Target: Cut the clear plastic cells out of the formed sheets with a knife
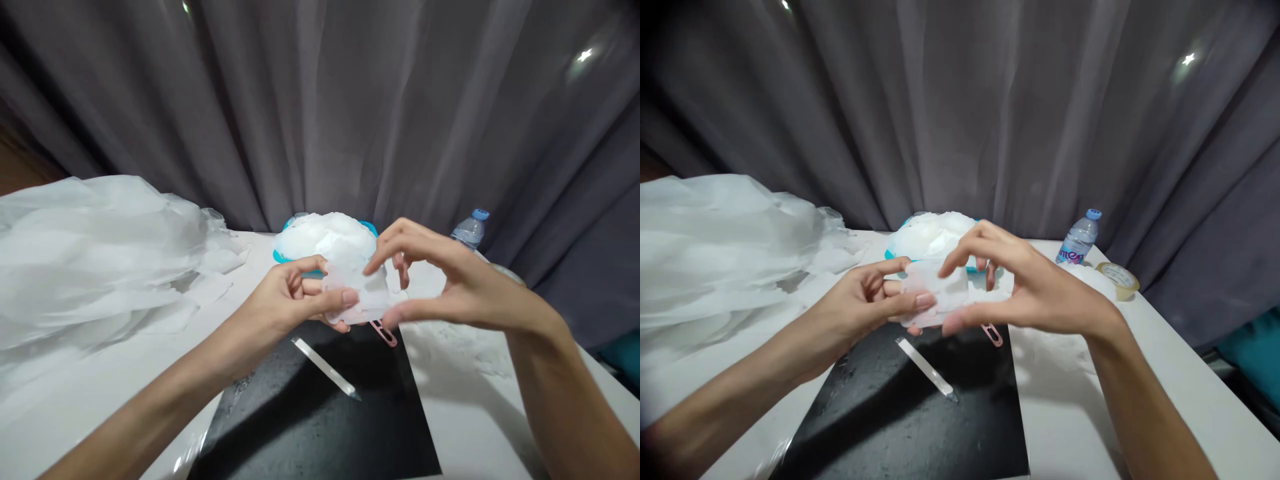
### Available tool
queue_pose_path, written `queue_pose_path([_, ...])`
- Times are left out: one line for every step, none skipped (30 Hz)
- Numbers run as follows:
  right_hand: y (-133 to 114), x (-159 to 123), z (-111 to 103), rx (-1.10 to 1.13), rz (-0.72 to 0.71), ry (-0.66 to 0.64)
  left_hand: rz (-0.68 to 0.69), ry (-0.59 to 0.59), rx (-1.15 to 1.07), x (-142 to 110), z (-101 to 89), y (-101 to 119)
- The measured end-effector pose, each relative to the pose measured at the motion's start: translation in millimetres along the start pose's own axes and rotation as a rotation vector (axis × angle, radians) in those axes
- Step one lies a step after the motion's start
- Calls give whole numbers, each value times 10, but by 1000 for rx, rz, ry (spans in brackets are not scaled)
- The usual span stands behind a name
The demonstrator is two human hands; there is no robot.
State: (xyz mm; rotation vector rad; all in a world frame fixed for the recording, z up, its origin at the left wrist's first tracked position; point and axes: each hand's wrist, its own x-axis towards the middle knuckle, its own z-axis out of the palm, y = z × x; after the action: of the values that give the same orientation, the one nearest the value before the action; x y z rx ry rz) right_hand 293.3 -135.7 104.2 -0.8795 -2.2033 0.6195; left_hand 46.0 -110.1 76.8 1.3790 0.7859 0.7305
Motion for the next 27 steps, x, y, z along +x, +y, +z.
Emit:
queue_pose_path([-40,-16,-3,-26,-31,-53,7,18,4,-1,-5,14])
queue_pose_path([-76,-28,3,-34,-48,-84,8,23,1,-4,-8,27])
queue_pose_path([-105,-36,15,-28,-52,-93,9,15,-8,-8,-9,39])
queue_pose_path([-125,-40,31,-15,-57,-85,12,3,-19,-14,-8,47])
queue_pose_path([-136,-40,48,4,-61,-66,15,-7,-27,-23,-5,51])
queue_pose_path([-138,-36,64,24,-68,-40,17,-5,-26,-34,-2,51])
queue_pose_path([-132,-30,76,39,-76,-14,24,17,-9,-47,1,49])
queue_pose_path([-122,-22,84,48,-81,8,41,65,24,-62,3,45])
queue_pose_path([-109,-14,88,52,-77,30,71,126,73,-79,5,41])
queue_pose_path([-96,-7,89,55,-62,53,114,178,139,-96,5,38])
queue_pose_path([-85,0,88,63,-40,73,167,208,214,-111,5,36])
queue_pose_path([-77,5,87,77,-19,88,227,209,292,-125,4,36])
queue_pose_path([-72,9,87,97,4,102,279,184,369,-134,4,37])
queue_pose_path([-71,11,88,120,23,111,325,146,437,-140,4,37])
queue_pose_path([-72,11,90,146,38,116,362,115,488,-141,7,35])
queue_pose_path([-75,10,92,172,49,118,389,104,519,-138,11,30])
queue_pose_path([-79,8,95,199,59,118,406,110,531,-132,18,22])
queue_pose_path([-82,6,98,223,70,120,415,122,523,-125,26,12])
queue_pose_path([-85,4,100,245,81,120,413,130,499,-118,34,2])
queue_pose_path([-87,2,101,262,91,121,407,131,462,-113,43,-8])
queue_pose_path([-87,2,102,276,98,125,394,123,420,-110,52,-15])
queue_pose_path([-86,2,102,287,104,127,380,109,375,-110,59,-19])
queue_pose_path([-84,2,102,296,110,127,363,94,329,-113,65,-21])
queue_pose_path([-82,4,101,305,112,127,343,81,283,-117,70,-19])
queue_pose_path([-79,5,101,315,113,127,319,72,239,-123,74,-15])
queue_pose_path([-76,6,100,327,116,126,296,63,197,-129,77,-10])
queue_pose_path([-74,7,99,339,120,124,270,54,158,-134,80,-5])
